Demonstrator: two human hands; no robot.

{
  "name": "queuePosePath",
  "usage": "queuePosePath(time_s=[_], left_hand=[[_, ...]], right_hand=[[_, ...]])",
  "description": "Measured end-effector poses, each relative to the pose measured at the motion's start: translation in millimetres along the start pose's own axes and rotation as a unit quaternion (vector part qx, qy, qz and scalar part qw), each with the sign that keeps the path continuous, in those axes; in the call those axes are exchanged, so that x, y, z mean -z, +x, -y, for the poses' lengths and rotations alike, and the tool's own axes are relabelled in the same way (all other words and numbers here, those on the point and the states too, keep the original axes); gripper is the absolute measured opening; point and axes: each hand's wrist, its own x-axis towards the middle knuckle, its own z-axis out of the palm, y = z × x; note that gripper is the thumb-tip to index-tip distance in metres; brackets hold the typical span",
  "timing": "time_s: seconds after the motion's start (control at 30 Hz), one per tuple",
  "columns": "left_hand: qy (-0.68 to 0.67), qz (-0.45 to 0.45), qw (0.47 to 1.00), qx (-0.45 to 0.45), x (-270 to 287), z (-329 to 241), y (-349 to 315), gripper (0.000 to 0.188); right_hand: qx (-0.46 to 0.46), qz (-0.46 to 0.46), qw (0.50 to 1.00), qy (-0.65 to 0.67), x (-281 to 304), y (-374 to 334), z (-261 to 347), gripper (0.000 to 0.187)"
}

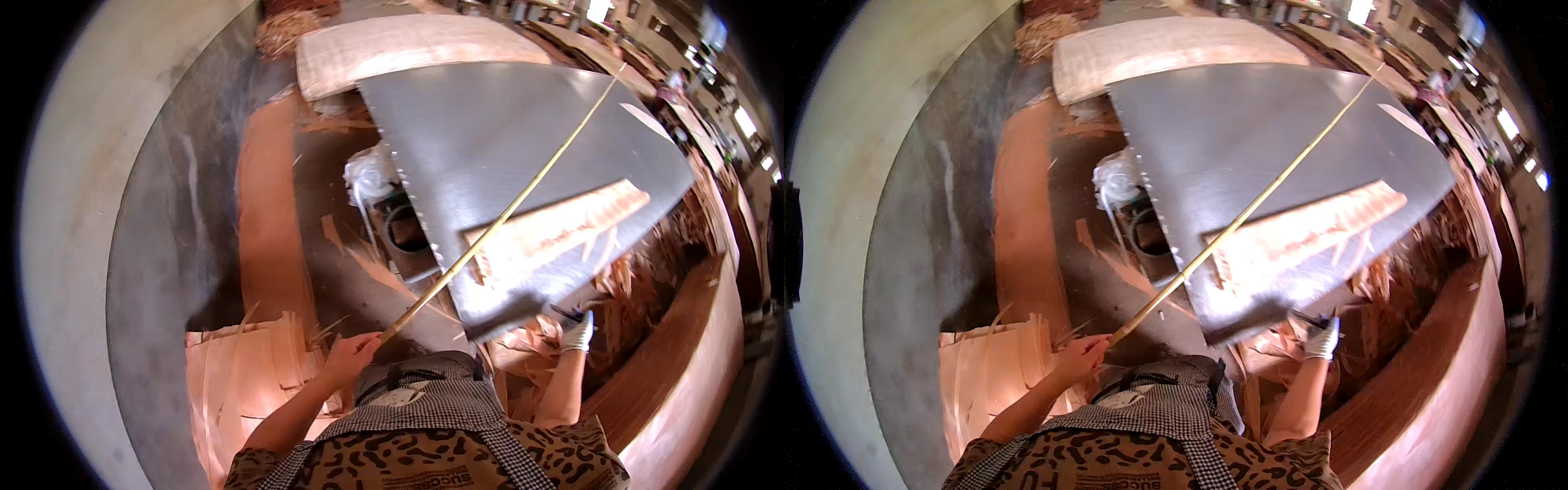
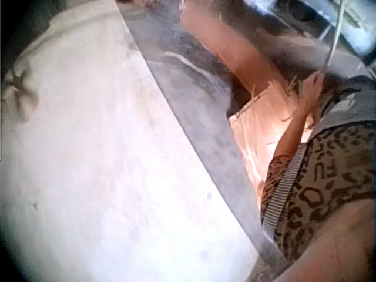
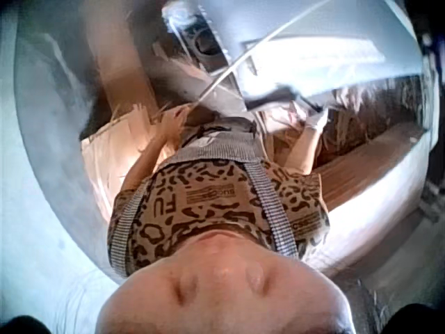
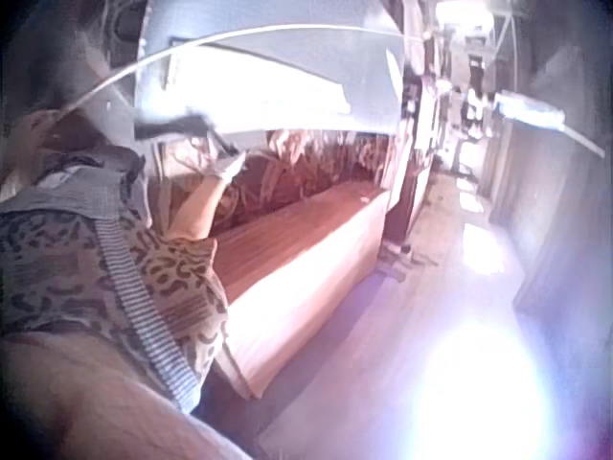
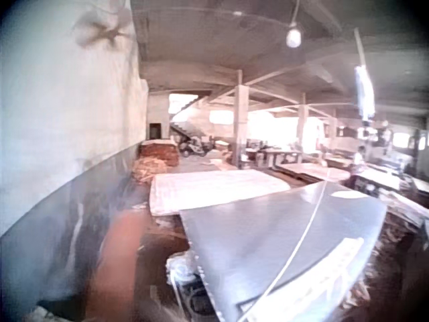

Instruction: The person assembles and trims wood veneer strips on large backing sheets using a utility knife and a tape measure.

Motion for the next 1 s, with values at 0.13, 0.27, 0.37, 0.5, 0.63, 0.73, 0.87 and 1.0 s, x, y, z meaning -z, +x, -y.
queuePosePath(time_s=[0.13,0.27,0.37,0.5,0.63,0.73,0.87,1.0], left_hand=[[0.008,-0.003,1.0,-0.011,71.0,1.3,46.9,0.03],[0.035,-0.068,0.997,-0.002,155.0,2.3,81.3,0.03],[0.087,-0.072,0.993,-0.028,227.6,-6.6,144.5,0.031],[0.136,-0.1,0.984,-0.05,324.0,-31.8,218.9,0.031],[0.082,-0.107,0.991,-0.022,404.3,-41.4,302.1,0.031],[0.062,-0.094,0.993,-0.015,458.8,-47.1,368.6,0.031],[0.032,-0.091,0.995,0.016,539.3,-36.2,455.8,0.03],[0.054,-0.114,0.991,0.04,620.3,-50.4,535.7,0.03]], right_hand=[[0.066,-0.066,0.969,-0.23,-57.8,101.5,-8.3,0.032],[0.128,-0.116,0.847,-0.503,-198.4,84.3,-88.9,0.034],[0.194,-0.185,0.679,-0.684,-262.9,76.5,-126.2,0.032],[0.177,-0.257,0.611,-0.727,-327.2,36.2,-160.6,0.032],[0.119,-0.327,0.684,-0.641,-420.8,-3.9,-191.4,0.037],[0.195,-0.351,0.82,-0.407,-425.2,35.0,-218.6,0.033],[0.213,-0.353,0.741,-0.53,-570.7,50.8,-287.5,0.033],[0.252,-0.274,0.625,-0.686,-753.2,68.6,-350.5,0.03]])
